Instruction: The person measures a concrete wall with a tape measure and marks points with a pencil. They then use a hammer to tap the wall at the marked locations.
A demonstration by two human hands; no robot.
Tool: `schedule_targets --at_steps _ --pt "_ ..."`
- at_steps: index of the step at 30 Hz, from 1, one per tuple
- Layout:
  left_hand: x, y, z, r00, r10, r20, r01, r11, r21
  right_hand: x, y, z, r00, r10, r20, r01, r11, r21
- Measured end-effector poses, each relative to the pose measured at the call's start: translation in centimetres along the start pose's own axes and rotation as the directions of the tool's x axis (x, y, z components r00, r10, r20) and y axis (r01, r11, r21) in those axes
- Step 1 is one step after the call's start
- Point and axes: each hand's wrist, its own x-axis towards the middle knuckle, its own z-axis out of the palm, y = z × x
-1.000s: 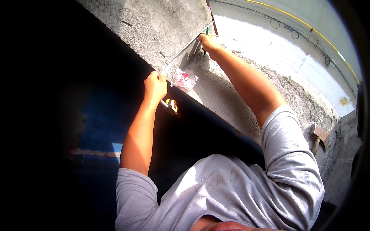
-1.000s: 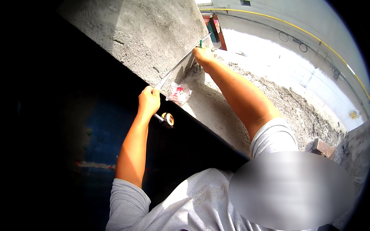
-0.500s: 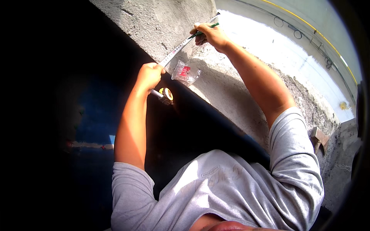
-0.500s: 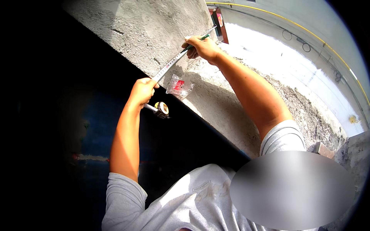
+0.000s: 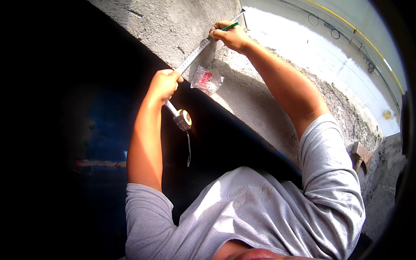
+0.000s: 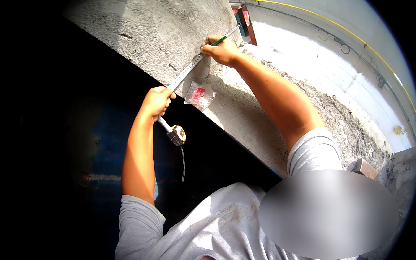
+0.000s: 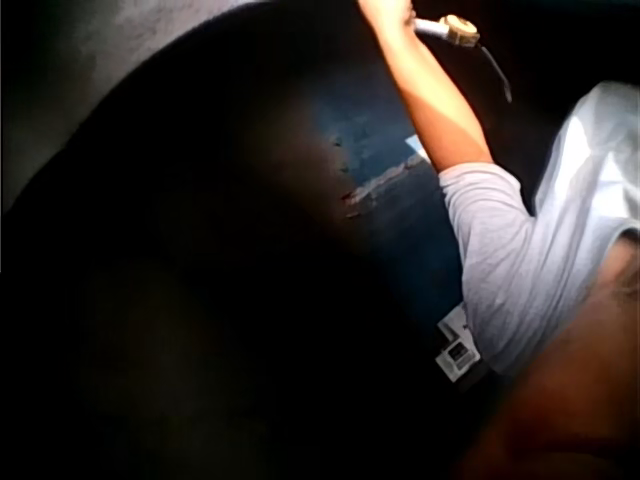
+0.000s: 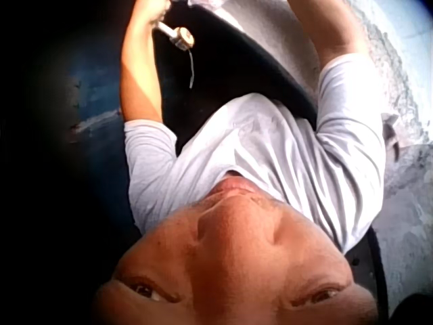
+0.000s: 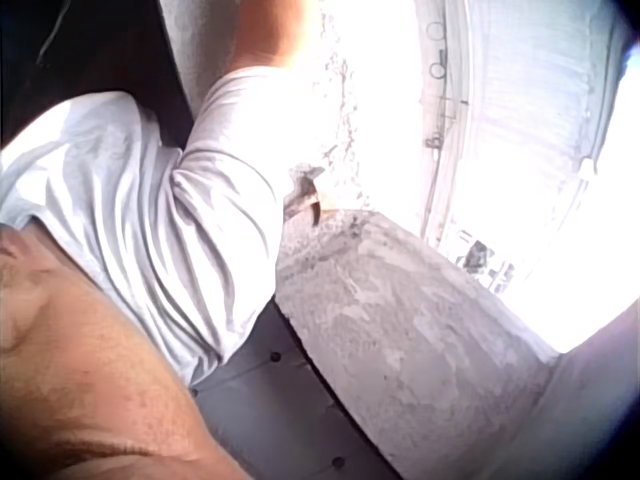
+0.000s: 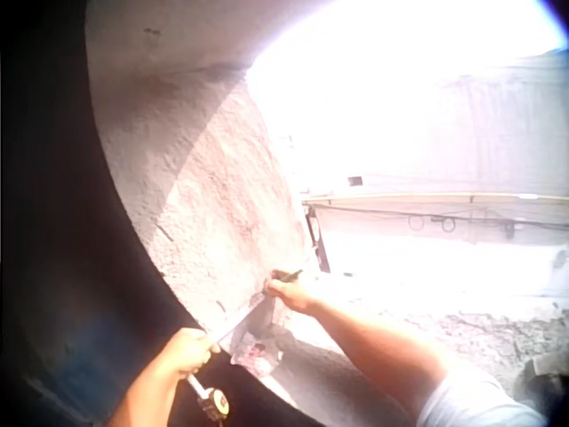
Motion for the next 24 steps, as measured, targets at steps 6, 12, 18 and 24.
schedule_targets --at_steps 6,12,18,24 --pt "0.28 -0.17 0.01 1.000 0.000 0.008 0.000 1.000 -0.009 -0.03 -0.30 0.06 1.000 0.022 0.015 -0.023 0.999 0.049" --pt "0.01 -0.01 0.08 1.000 0.010 0.001 -0.010 1.000 0.001 0.18 -0.27 0.26 1.000 0.029 0.001 -0.029 0.998 -0.046" --pt "-0.13 0.29 0.06 1.000 0.009 -0.003 -0.009 1.000 0.009 0.46 0.22 0.27 1.000 0.008 -0.024 -0.009 0.999 -0.048" --pt "0.17 -0.27 0.04 1.000 0.002 -0.002 -0.002 1.000 0.005 0.10 -0.51 0.45 1.000 -0.007 -0.006 0.007 0.999 -0.033"
